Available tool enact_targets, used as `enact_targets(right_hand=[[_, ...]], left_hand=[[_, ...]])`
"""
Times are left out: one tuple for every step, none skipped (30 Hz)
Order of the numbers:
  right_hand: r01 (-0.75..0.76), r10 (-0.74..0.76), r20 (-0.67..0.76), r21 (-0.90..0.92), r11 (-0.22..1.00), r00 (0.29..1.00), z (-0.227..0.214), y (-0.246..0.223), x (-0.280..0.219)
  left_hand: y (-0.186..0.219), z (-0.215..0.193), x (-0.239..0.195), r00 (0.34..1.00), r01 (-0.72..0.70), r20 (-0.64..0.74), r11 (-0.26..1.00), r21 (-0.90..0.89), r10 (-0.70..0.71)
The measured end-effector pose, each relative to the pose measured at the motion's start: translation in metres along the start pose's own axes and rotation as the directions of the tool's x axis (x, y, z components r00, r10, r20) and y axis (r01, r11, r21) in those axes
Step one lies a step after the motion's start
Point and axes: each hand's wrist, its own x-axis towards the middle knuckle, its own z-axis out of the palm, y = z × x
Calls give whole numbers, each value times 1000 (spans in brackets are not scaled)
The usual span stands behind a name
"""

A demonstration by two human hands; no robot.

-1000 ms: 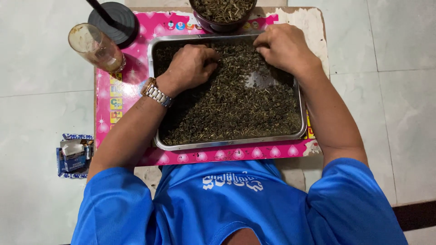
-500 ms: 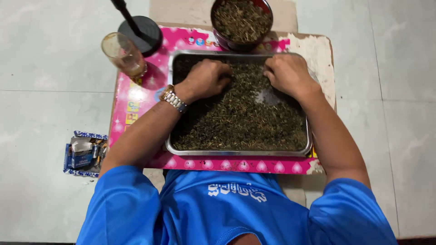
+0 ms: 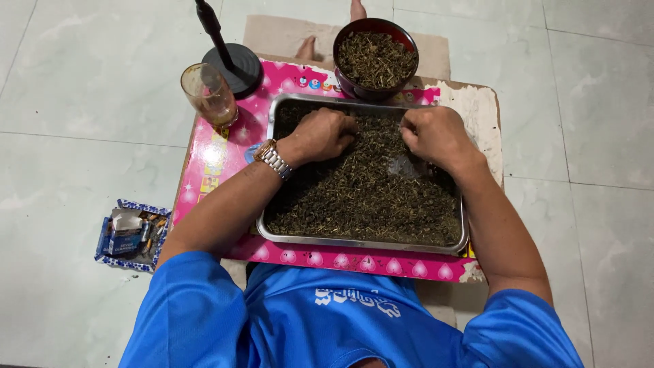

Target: Sorting and cleaning dried tea leaves by hand in a metal tray to remove impurities.

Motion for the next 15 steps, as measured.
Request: enact_targets(right_hand=[[6,-6,-22,0,1000,1000,5,2,-1],[6,-6,-25,0,1000,1000,3,0,0],[3,-2,-34,14,1000,999,1,-2,1],[-1,2,-42,28,1000,999,0,-3,1],[-1,2,-43,28,1000,999,-9,-8,3],[-30,30,-5,114,993,1000,-17,-13,3],[-61,56,34,199,978,998,-25,-19,3],[-67,60,40,200,978,997,-31,-23,4],[-41,51,-26,280,959,998,-37,-27,6],[-7,44,-97,356,935,994,-44,-30,10],[-10,47,-95,356,934,994,-47,-27,18],[-31,74,-97,389,921,993,-48,-24,25],[-51,101,-97,422,905,990,-50,-21,31],[-62,112,-95,425,903,989,-47,-12,45],[74,6,-228,343,937,974,-45,-1,58]], left_hand=[[1,-1,-2,1000,10,16,1000,-4,-10],[1,-1,-2,1000,10,15,1000,-2,-10],[1,-1,-2,1000,15,18,1000,-6,-15],[2,-1,-3,1000,21,22,1000,-12,-21],[1,-1,-1,1000,20,21,1000,-12,-20],[1,0,-1,1000,17,20,1000,-7,-17],[0,1,0,1000,15,19,1000,-2,-15],[-1,2,0,1000,14,25,1000,-7,-14],[-1,4,0,1000,10,22,1000,-12,-10],[-2,3,1,1000,6,15,1000,-13,-6],[-4,5,2,1000,5,17,1000,-15,-5],[-6,7,2,998,-63,-16,997,43,64],[-8,9,3,990,-129,-46,986,102,134],[-8,9,3,990,-135,-36,986,101,140],[-7,9,3,991,-126,-37,985,116,131]])
